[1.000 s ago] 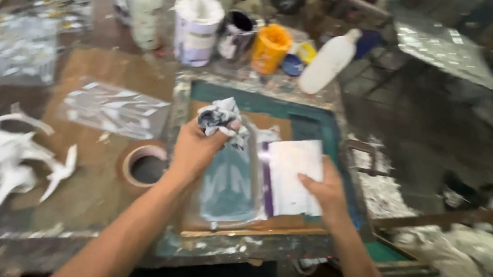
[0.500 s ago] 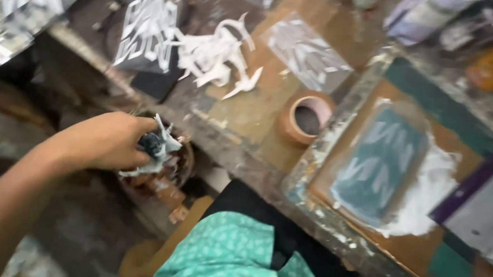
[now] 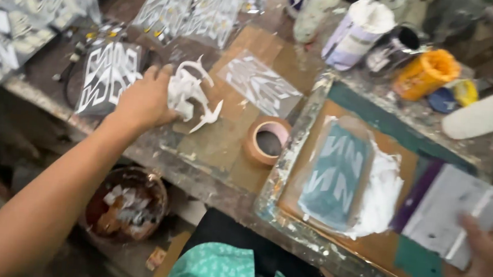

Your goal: The person pours white ink onto a screen printing frame and uses a squeegee to spread it across the mesh. They place a stencil on the table, lift the frame to reveal the printed design, and then clean the screen by wiping it with a cloth and a liquid solvent.

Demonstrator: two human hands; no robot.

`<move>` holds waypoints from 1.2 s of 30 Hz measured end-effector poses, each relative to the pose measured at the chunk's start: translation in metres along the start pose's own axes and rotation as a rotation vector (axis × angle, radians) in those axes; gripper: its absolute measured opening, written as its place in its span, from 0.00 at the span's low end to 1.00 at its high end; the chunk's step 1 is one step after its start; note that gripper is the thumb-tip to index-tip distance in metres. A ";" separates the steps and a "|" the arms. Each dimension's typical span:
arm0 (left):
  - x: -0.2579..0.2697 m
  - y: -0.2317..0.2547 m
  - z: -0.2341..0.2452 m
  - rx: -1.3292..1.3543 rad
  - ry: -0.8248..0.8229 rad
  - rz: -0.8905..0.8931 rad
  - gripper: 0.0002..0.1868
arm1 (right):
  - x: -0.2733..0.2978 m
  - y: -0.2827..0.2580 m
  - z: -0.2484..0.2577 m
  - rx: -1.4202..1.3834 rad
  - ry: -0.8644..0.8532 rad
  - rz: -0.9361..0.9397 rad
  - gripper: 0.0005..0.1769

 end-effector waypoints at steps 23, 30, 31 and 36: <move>-0.051 0.277 -0.029 1.263 -0.145 -0.520 0.32 | -0.028 -0.133 -0.074 -0.621 0.034 -0.307 0.16; -0.037 0.312 -0.044 1.291 -0.126 -0.221 0.19 | -0.025 -0.135 -0.076 -0.708 -0.002 -0.285 0.15; -0.030 0.316 -0.054 1.334 0.008 -0.213 0.19 | -0.026 -0.138 -0.077 -0.697 -0.044 -0.302 0.13; -0.042 0.313 -0.067 1.207 0.250 0.031 0.20 | -0.017 -0.152 -0.079 -0.689 -0.183 -0.328 0.13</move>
Point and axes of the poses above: each hand's wrist, its own x-axis away from the middle knuckle, its own z-axis out of the back of the hand, y = z × x, the point moved 1 cm from there along -x, towards the middle knuckle, and after that the axes turned 14 degrees about -z, right-handed, at the moved point
